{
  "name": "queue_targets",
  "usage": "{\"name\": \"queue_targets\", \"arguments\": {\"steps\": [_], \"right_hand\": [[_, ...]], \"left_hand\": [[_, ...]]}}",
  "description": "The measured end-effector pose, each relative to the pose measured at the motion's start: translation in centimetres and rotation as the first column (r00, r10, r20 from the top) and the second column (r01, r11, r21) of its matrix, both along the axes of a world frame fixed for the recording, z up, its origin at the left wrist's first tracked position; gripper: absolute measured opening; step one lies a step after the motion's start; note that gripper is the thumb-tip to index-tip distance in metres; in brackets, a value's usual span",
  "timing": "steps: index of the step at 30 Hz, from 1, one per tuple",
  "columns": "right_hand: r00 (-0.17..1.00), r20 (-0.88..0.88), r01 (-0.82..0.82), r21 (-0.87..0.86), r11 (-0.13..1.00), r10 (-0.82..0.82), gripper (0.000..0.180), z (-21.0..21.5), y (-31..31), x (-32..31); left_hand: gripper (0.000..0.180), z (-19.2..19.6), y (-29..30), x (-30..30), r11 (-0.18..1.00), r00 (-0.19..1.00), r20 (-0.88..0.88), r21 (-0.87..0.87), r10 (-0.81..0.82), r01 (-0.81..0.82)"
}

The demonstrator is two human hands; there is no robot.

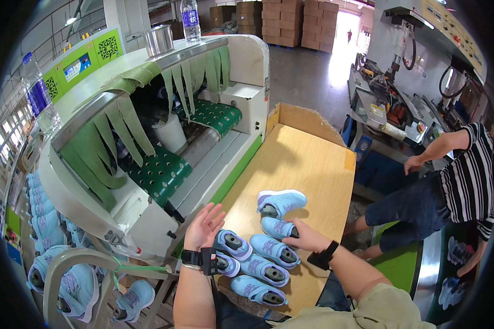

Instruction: The person picks up light blue sneakers from a wooden table, briefly inspects them, and places them onto a green conveyor belt. The person repeats this process for multiple pairs of shoes throughout the clip. A coworker is visible in the background working at a separate station.

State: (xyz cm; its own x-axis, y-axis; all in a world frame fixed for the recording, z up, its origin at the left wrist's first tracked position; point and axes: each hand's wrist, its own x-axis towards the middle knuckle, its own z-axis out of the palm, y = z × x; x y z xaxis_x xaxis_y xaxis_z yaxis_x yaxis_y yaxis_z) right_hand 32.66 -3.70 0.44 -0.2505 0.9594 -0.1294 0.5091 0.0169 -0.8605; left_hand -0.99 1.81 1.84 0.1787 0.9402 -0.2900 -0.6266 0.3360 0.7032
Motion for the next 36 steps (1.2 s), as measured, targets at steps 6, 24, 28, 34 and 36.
{"name": "queue_targets", "arguments": {"steps": [6, 24, 28, 34, 36], "right_hand": [[0.948, 0.126, 0.207, 0.454, 0.867, -0.292, 0.068, 0.3, 6.7, 3.3], [0.987, -0.159, 0.09, 0.363, 0.928, -0.034, 0.044, 13.9, 7.7, -4.4], [0.902, -0.432, 0.053, 0.144, 0.988, 0.015, 0.045, 13.2, 7.5, -6.1], [0.985, -0.168, 0.068, 0.172, 0.983, -0.038, 0.055, 7.7, 4.1, -1.8], [0.994, 0.113, -0.018, 0.184, 0.983, -0.003, 0.061, 2.5, 0.7, 1.2]], "left_hand": [[0.049, 0.7, 0.3, 0.4, 1.0, 1.0, -0.019, 0.022, -0.016, 0.017], [0.058, 1.2, -0.6, 4.2, 0.955, 0.974, -0.022, 0.195, -0.225, 0.225], [0.083, 3.9, -3.2, 6.2, 0.692, 0.713, 0.102, 0.369, -0.694, 0.62], [0.089, 4.6, -1.8, 4.9, 0.92, 0.908, 0.27, 0.316, -0.321, 0.231], [0.084, 6.7, -1.1, 3.3, 0.957, 0.933, 0.352, 0.288, -0.08, -0.027]]}}
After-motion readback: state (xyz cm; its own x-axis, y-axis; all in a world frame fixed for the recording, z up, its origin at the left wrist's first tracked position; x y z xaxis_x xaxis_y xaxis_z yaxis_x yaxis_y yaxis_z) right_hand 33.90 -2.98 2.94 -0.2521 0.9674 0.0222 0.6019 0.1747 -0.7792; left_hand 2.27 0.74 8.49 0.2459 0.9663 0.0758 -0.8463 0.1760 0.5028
